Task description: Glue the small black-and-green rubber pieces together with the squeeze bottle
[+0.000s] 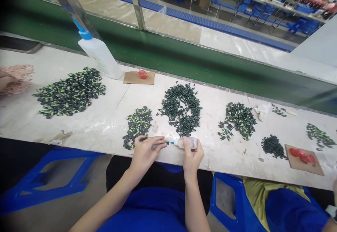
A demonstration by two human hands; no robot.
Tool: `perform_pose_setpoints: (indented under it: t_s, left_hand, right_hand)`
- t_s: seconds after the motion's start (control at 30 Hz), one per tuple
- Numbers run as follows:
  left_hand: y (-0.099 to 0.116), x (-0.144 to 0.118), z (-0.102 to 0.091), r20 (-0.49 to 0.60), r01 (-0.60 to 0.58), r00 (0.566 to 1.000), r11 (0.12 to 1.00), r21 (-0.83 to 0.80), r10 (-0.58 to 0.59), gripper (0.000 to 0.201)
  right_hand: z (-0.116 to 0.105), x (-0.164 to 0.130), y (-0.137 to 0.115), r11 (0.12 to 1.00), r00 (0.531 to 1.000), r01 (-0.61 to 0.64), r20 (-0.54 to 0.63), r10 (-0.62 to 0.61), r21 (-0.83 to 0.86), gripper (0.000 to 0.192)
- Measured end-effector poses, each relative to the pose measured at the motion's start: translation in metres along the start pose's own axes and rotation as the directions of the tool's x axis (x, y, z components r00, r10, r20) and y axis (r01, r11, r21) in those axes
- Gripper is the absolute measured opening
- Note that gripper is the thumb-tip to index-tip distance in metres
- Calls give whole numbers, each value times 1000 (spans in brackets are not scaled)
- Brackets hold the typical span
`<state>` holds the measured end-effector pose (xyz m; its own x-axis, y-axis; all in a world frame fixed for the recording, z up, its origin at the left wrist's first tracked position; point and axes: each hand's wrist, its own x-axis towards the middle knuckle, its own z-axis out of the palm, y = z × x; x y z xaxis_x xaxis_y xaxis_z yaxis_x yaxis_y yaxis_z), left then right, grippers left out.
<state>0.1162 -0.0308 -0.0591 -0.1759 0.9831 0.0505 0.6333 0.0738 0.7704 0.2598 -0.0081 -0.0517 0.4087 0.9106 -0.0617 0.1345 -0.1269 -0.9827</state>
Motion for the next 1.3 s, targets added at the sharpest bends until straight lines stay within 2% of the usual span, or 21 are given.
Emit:
perform_pose_setpoints:
  t_s: [0.43,0.6,1.3]
  left_hand:
    - [2,2,-2,11,0,1000,1000,31,0,13]
    - [1,1,-1,-13,-12,1000,1000,22,13,13]
    - [1,0,-1,8,7,1000,1000,8,-7,9]
  right_hand:
    - [-2,2,6,1000,999,23,37,-23,-10,36]
    - [-2,2,4,1000,999,23,36,-22,-17,37]
    - [-3,0,2,999,1000,27,5,-28,39,35]
